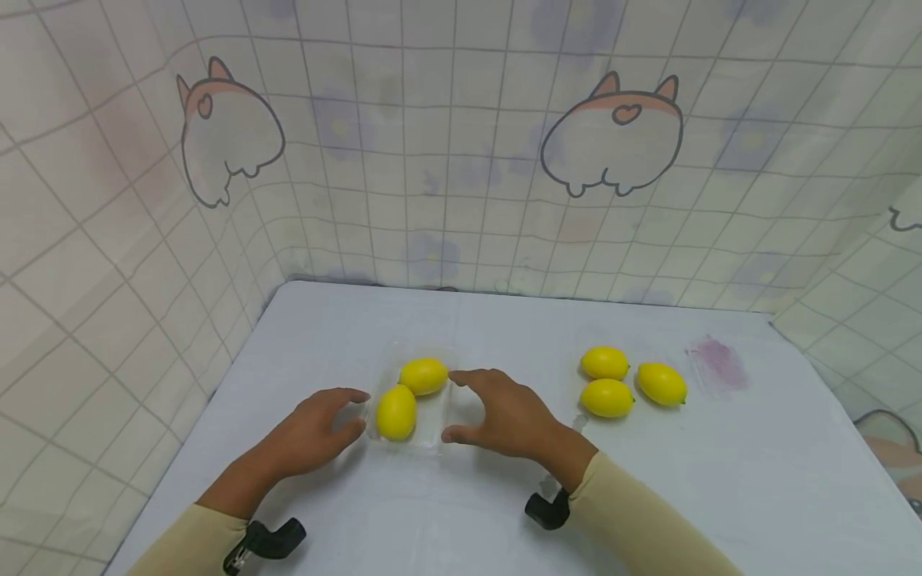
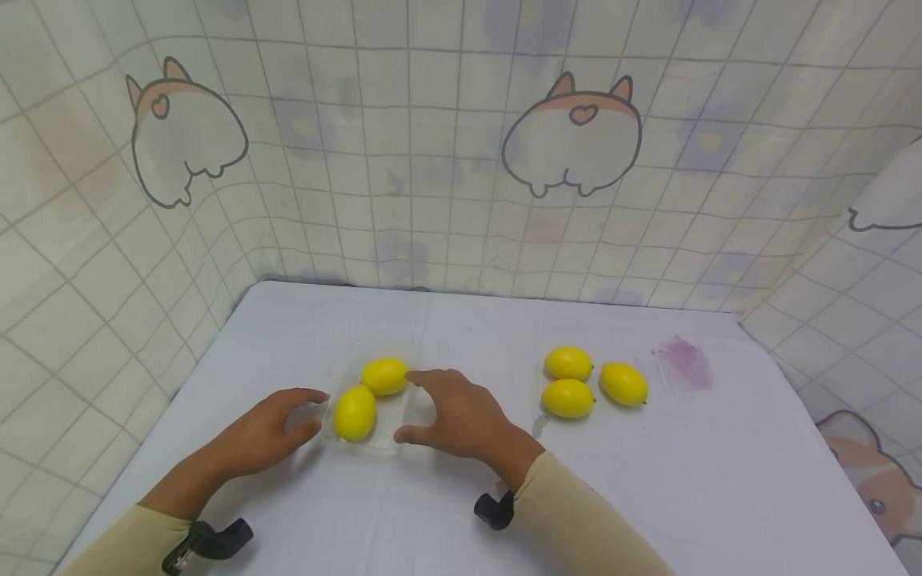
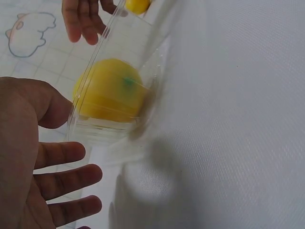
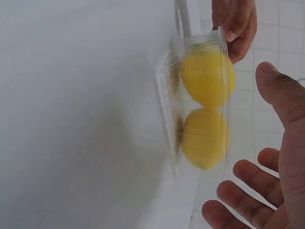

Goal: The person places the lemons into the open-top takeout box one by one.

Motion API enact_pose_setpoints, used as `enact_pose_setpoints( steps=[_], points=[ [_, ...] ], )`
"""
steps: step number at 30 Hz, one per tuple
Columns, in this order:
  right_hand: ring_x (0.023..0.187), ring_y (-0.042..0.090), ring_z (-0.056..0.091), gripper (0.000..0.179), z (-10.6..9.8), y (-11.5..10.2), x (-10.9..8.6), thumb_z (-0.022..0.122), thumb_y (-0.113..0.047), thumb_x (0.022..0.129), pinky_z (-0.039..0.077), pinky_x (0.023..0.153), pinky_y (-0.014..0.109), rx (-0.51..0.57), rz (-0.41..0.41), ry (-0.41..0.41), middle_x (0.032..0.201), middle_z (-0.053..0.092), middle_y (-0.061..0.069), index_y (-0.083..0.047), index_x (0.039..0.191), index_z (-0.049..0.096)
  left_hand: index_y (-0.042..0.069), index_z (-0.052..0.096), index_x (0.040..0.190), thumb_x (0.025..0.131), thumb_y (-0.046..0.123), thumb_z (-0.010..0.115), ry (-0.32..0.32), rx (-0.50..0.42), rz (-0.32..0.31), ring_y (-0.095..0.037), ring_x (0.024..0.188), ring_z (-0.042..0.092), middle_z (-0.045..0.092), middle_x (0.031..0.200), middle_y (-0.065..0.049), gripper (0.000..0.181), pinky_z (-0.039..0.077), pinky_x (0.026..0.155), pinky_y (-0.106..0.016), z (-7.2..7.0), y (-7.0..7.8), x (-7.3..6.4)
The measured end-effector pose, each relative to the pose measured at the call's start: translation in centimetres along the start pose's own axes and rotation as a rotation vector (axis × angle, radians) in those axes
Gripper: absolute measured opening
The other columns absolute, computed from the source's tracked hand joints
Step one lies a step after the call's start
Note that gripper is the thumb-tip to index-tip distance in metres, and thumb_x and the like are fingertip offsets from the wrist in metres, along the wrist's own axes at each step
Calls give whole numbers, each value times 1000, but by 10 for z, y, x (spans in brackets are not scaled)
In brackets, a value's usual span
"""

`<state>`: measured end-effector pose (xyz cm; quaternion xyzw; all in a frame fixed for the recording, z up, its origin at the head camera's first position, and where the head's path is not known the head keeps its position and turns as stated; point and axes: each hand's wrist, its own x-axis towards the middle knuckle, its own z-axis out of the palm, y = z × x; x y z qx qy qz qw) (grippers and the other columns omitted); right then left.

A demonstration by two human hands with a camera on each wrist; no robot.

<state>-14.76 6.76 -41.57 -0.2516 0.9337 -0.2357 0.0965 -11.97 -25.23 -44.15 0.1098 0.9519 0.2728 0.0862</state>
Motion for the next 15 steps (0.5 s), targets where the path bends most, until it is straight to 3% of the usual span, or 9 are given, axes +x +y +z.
enact_pose_setpoints(
  steps=[15],
  points=[
    [138,19,47,84,-15,34,-22,78,-67,79,46,108,48,-29,107,59,151,51,-7,-30,150,52,10,61,139,101,31,62,-9,2,25,-41,137,47,56,145,-16,43,38,110,-63,-3,6,-4]
  ],
)
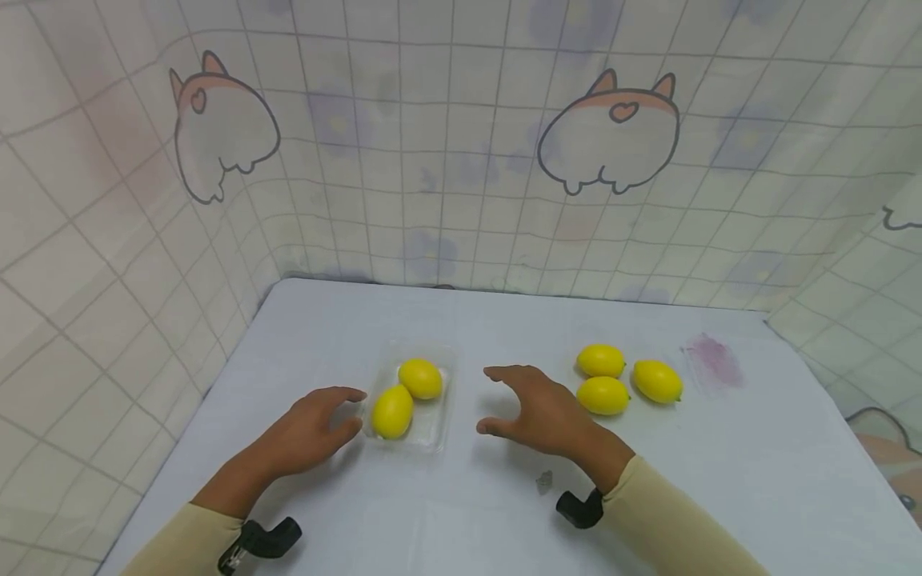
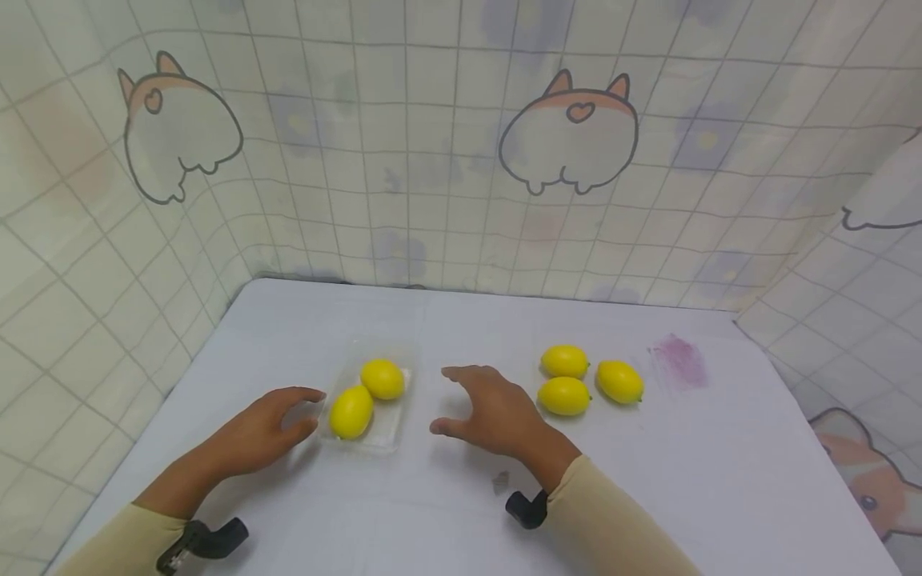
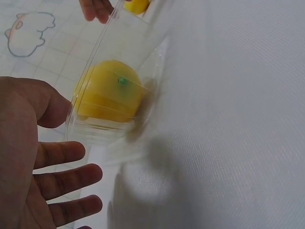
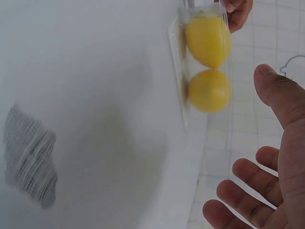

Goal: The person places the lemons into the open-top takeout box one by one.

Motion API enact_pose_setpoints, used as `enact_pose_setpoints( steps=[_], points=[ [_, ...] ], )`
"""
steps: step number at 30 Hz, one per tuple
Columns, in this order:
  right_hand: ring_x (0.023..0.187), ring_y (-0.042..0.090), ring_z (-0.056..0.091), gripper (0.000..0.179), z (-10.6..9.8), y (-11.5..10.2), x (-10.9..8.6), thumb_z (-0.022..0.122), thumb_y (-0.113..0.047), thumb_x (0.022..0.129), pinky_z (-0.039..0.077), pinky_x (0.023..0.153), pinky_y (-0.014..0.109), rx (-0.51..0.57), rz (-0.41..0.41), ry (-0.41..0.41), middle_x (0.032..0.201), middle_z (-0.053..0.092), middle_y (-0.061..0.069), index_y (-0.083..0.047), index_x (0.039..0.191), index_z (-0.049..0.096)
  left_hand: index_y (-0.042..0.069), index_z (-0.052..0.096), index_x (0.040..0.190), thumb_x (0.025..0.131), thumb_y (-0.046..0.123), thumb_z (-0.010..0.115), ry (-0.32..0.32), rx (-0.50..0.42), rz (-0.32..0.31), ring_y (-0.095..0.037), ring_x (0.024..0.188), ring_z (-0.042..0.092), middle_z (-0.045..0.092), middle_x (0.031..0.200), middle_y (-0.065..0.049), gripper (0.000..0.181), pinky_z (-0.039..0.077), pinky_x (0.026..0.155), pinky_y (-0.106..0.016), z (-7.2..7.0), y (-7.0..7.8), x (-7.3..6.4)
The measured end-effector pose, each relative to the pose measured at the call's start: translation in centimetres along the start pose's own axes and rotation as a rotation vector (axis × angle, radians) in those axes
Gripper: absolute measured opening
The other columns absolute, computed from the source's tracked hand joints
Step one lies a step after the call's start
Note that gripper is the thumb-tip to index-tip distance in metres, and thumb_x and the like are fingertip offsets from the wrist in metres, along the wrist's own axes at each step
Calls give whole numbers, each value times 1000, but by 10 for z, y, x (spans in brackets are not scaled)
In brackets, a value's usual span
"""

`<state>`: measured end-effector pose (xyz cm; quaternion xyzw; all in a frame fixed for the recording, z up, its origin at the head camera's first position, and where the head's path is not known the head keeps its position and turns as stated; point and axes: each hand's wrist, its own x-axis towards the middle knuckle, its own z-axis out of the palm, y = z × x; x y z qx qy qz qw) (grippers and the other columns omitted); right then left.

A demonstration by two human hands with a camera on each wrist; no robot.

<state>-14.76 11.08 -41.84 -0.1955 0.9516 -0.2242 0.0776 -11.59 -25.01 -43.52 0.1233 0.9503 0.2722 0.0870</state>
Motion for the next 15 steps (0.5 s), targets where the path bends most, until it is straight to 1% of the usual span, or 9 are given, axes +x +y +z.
enact_pose_setpoints(
  steps=[4,8,15],
  points=[
    [138,21,48,83,-5,10,-4,79,-65,80,46,108,49,1,1,25,150,53,-6,-27,149,54,10,60,139,101,31,62,1,0,-11,-41,137,46,55,145,-16,44,37,111,-64,-1,-1,0],
    [137,23,49,82,-12,21,-10,77,-66,81,47,106,50,3,6,47,149,53,-4,-25,149,54,10,60,140,100,31,63,4,-3,-19,-40,138,45,55,146,-15,45,37,111,-63,1,-4,0],
    [138,29,47,78,-20,39,-21,73,-64,86,44,108,55,19,49,83,150,53,0,-23,149,54,11,60,139,101,32,63,0,-13,-17,-41,138,45,54,146,-15,44,36,111,-64,3,-3,0]
  ],
)
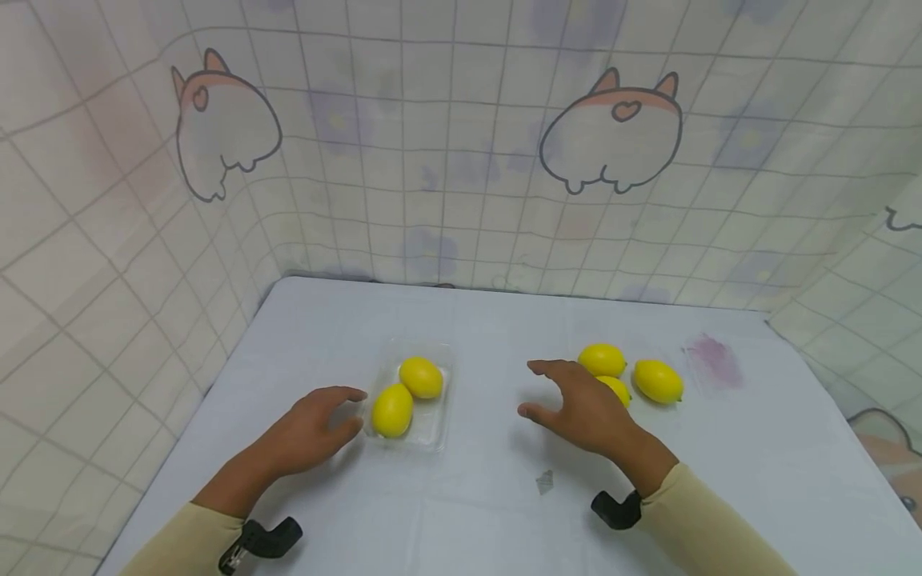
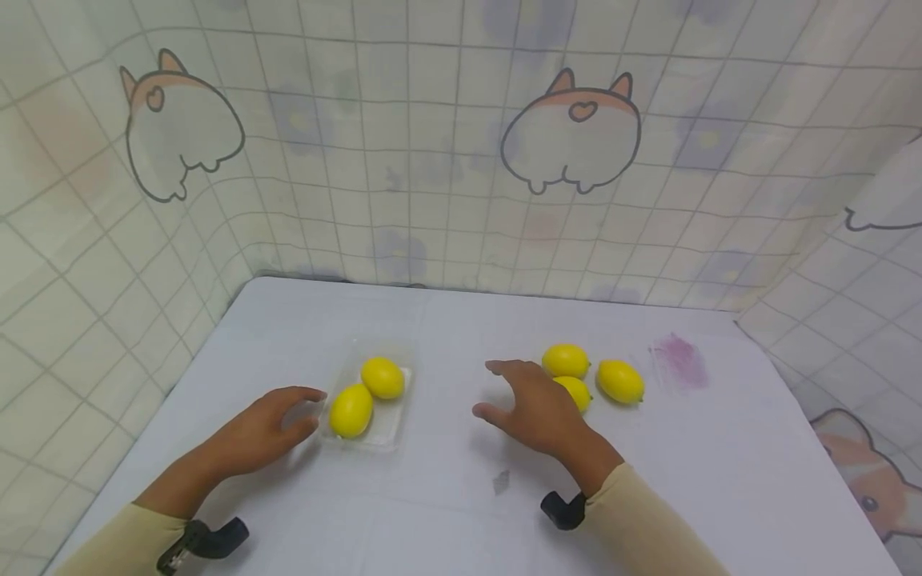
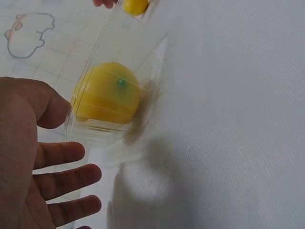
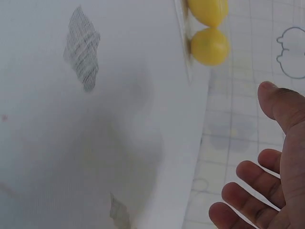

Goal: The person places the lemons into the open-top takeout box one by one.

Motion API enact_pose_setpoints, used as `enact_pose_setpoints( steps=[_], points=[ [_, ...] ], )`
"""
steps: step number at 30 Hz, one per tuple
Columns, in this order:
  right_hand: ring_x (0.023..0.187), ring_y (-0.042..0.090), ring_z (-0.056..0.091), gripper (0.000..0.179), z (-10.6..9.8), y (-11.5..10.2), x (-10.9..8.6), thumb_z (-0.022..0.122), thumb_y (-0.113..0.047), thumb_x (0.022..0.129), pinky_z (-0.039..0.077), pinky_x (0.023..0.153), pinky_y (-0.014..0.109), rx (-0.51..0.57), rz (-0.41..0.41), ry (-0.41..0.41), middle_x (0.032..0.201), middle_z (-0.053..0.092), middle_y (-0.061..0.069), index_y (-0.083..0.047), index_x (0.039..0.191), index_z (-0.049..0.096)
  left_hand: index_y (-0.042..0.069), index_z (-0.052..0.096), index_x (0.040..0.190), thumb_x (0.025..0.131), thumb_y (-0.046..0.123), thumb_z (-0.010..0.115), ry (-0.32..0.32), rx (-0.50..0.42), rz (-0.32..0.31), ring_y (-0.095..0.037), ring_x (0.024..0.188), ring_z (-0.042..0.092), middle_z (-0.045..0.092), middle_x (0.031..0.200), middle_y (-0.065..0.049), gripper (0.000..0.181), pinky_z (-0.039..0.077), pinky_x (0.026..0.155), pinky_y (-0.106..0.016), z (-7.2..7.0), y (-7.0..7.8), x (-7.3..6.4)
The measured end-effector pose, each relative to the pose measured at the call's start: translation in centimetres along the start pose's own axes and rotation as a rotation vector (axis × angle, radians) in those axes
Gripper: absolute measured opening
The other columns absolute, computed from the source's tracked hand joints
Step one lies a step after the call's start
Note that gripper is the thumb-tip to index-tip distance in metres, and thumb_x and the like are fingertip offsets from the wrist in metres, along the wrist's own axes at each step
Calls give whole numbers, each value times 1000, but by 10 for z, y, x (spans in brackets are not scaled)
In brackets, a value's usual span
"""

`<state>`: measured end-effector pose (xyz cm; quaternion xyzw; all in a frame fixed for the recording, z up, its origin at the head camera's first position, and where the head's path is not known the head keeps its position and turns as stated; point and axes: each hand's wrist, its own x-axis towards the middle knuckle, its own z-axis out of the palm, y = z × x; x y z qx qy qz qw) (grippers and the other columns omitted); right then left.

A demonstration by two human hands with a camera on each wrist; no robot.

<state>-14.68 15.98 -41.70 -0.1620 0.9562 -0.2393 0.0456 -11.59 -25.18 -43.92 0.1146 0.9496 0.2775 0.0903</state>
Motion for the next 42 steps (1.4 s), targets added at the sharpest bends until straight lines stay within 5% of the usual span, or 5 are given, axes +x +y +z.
enact_pose_setpoints(
  steps=[21,42],
  points=[
    [134,43,47,71,-26,46,-21,75,-51,91,41,107,64,-70,113,117,144,55,18,-10,145,56,11,60,140,100,32,64,-2,4,9,-40,138,46,55,146,-15,44,37,111,-63,-2,1,0],
    [130,46,51,99,-26,74,-28,65,-74,86,51,88,66,-124,301,83,147,51,25,1,148,48,11,60,138,102,33,62,38,-27,23,-41,139,44,53,146,-16,43,35,112,-64,3,-5,7]
  ],
)
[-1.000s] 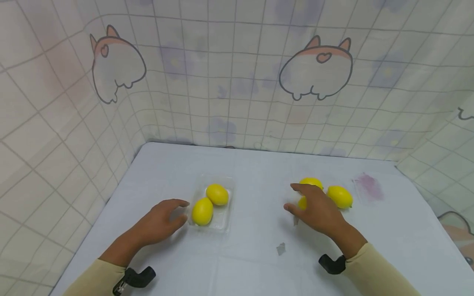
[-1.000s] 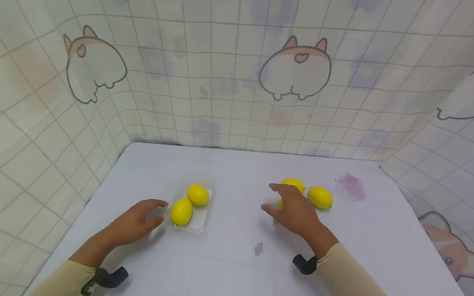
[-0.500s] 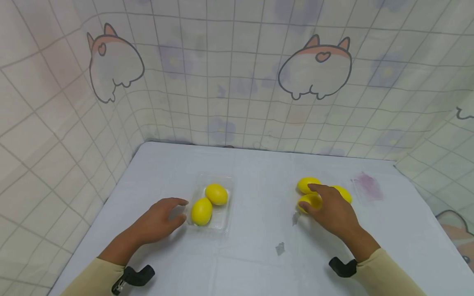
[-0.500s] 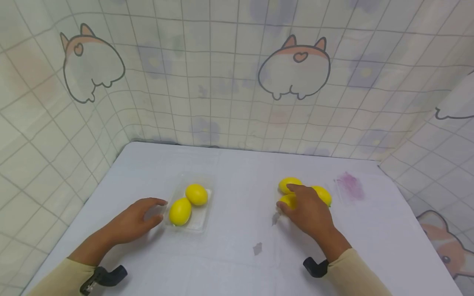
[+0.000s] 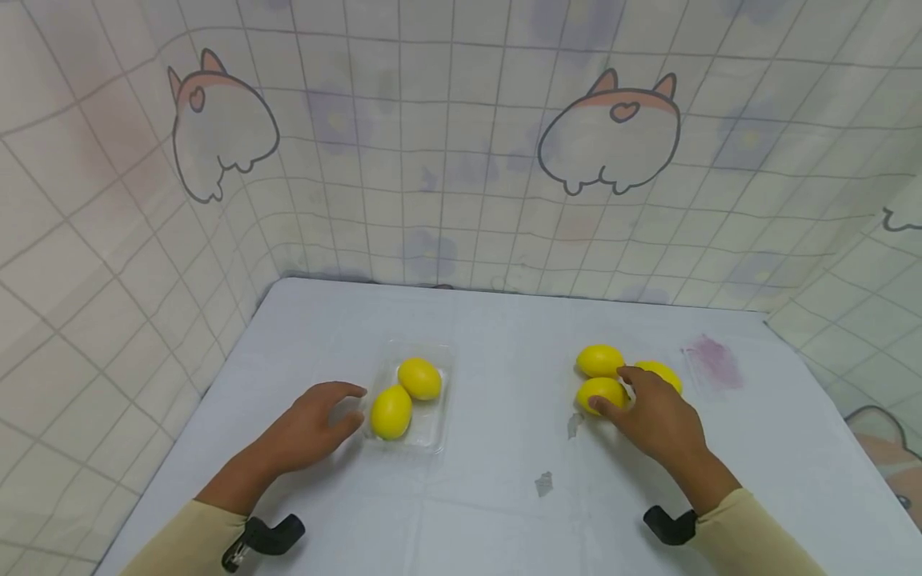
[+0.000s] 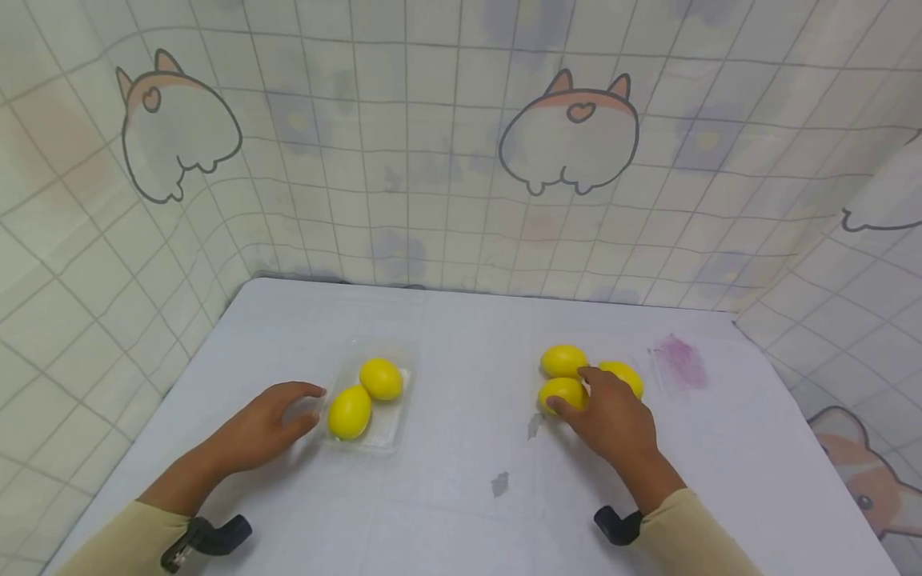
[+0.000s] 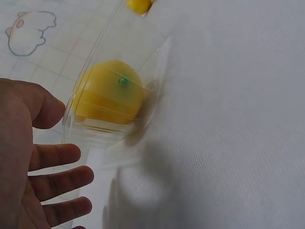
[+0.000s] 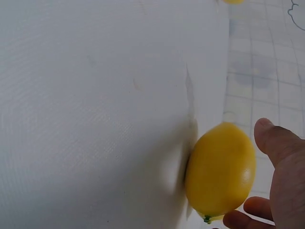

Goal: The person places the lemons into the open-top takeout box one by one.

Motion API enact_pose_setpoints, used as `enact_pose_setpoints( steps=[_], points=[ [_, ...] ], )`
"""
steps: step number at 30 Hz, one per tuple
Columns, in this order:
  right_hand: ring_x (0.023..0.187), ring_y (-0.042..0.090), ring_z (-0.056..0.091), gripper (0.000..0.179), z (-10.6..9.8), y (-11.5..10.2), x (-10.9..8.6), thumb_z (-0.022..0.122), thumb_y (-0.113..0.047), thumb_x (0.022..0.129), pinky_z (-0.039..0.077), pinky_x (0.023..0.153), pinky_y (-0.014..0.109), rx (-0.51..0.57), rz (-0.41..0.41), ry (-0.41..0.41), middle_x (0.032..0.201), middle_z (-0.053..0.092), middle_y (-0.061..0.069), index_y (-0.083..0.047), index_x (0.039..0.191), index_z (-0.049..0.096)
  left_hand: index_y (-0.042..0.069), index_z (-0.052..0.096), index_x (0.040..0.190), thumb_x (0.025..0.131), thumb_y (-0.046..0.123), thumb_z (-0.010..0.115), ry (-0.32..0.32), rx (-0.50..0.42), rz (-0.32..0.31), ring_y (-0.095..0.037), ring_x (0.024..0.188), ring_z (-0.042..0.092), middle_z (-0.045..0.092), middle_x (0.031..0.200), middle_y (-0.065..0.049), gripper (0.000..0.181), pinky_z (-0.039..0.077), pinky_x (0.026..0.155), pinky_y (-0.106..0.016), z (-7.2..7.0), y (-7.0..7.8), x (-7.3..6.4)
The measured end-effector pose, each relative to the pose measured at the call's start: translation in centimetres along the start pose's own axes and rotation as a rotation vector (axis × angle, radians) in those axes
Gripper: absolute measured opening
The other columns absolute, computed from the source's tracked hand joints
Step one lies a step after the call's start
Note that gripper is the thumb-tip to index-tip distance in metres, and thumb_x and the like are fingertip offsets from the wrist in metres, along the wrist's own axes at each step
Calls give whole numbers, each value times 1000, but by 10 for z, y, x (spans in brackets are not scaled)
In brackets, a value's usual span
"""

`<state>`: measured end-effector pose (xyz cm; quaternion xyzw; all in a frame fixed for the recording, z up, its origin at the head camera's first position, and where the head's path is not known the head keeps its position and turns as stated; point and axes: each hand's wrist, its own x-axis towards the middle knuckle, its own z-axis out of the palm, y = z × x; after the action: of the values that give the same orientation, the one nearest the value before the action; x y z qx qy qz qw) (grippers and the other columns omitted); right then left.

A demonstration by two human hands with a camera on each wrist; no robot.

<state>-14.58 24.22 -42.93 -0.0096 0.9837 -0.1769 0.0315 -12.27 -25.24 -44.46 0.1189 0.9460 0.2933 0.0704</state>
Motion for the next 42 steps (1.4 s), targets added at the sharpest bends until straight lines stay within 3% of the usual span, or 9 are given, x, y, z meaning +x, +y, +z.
enact_pose_setpoints(
  steps=[6,15,27,36,42],
  points=[
    [131,49,49,106,4,2,3,61,-81,82,51,85,66,1,38,-20,149,46,29,1,147,49,10,60,138,102,31,62,4,5,-5,-40,138,45,54,145,-16,42,36,112,-64,0,1,2],
    [108,40,63,101,9,3,3,66,-75,84,54,76,59,4,35,-21,133,61,26,4,145,49,11,60,139,102,32,61,-11,-5,-19,-42,139,43,52,147,-18,42,35,111,-65,-1,4,2],
    [114,39,60,85,15,-3,3,77,-57,85,50,91,60,83,-14,-41,138,59,22,-4,146,50,11,60,139,102,32,61,-13,-3,-24,-41,139,43,52,147,-17,42,35,112,-65,0,3,3],
    [114,37,62,66,20,-13,5,75,-48,90,55,88,55,69,-50,-28,130,66,15,-5,139,58,12,60,138,102,31,61,-8,-13,-16,-41,139,44,53,147,-17,41,35,112,-64,0,3,3],
    [122,36,60,75,25,-20,9,79,-44,89,50,98,58,92,-78,-44,140,60,13,-7,148,50,11,60,139,101,31,61,-12,-14,-40,-40,140,43,52,147,-16,42,34,113,-64,1,2,2]
  ],
)
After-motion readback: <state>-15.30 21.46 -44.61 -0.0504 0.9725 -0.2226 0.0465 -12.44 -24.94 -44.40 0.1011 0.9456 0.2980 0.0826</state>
